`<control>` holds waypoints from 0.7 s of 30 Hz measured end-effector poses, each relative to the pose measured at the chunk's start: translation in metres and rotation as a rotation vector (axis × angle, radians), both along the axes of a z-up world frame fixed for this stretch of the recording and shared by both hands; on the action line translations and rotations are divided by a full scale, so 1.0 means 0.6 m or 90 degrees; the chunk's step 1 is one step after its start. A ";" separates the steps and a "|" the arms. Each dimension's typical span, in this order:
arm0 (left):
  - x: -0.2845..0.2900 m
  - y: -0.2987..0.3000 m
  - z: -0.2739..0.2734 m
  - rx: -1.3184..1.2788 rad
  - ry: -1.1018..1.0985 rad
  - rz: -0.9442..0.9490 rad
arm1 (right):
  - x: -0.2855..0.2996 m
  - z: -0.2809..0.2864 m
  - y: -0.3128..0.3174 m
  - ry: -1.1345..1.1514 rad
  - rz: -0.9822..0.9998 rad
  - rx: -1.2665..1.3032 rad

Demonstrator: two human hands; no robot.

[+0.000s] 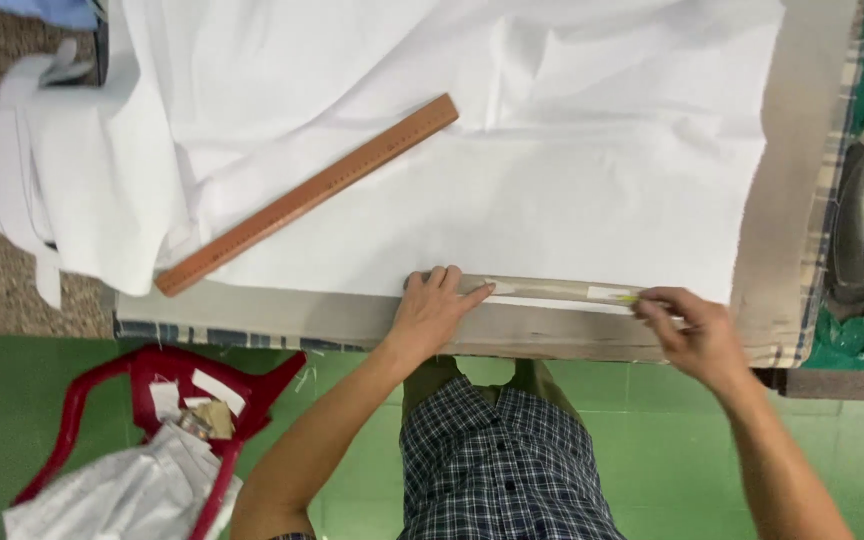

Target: The person is preparing a piece of white fabric by smoothing it, ironing it, and then using a pencil and various rulers to mark pattern lines on it.

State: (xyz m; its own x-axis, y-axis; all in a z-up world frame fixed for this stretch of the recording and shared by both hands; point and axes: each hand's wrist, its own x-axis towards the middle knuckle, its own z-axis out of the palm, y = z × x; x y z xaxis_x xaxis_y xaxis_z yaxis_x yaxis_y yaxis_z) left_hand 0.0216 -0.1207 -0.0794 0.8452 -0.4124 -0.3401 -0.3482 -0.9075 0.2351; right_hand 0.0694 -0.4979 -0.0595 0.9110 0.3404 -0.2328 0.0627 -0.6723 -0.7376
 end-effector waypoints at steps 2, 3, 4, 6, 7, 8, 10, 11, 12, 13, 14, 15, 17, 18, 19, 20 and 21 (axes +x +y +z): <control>0.046 0.024 0.003 -0.022 0.172 -0.089 | -0.053 -0.036 0.085 0.092 -0.103 0.074; 0.063 0.031 0.000 -0.038 0.166 -0.124 | -0.076 -0.051 0.139 0.105 -0.080 0.126; 0.080 0.039 -0.003 -0.054 0.161 -0.159 | -0.094 -0.067 0.195 0.117 -0.056 0.178; 0.099 0.044 -0.059 0.016 0.084 -0.249 | -0.117 -0.068 0.297 0.111 -0.086 0.204; 0.096 0.046 -0.090 0.074 0.012 -0.316 | -0.135 -0.069 0.348 0.116 -0.093 0.222; 0.104 0.049 -0.076 0.077 0.019 -0.334 | -0.147 -0.085 0.379 0.120 -0.112 0.228; 0.122 0.047 -0.052 0.168 -0.020 -0.429 | -0.164 -0.116 0.438 0.080 -0.165 0.235; 0.126 0.046 -0.047 0.166 -0.020 -0.441 | -0.169 -0.129 0.453 0.080 -0.178 0.234; 0.131 0.045 -0.042 0.185 -0.006 -0.461 | -0.175 -0.142 0.468 0.064 -0.194 0.229; 0.133 0.043 -0.036 0.202 0.008 -0.477 | -0.180 -0.155 0.481 0.050 -0.206 0.222; 0.136 0.042 -0.039 0.199 0.009 -0.485 | -0.180 -0.146 0.482 0.051 -0.214 0.220; 0.137 0.041 -0.041 0.224 0.011 -0.503 | -0.179 -0.138 0.483 0.045 -0.226 0.212; 0.138 0.040 -0.046 0.248 0.014 -0.524 | -0.178 -0.125 0.487 0.041 -0.242 0.204; 0.136 0.039 -0.048 0.262 0.011 -0.533 | -0.177 -0.120 0.490 0.041 -0.249 0.201; 0.136 0.037 -0.049 0.278 0.006 -0.543 | -0.176 -0.115 0.491 0.039 -0.257 0.197; 0.134 0.039 -0.054 0.277 0.006 -0.545 | -0.178 -0.120 0.497 0.040 -0.259 0.196; 0.133 0.039 -0.060 0.276 0.004 -0.545 | -0.178 -0.125 0.501 0.033 -0.258 0.194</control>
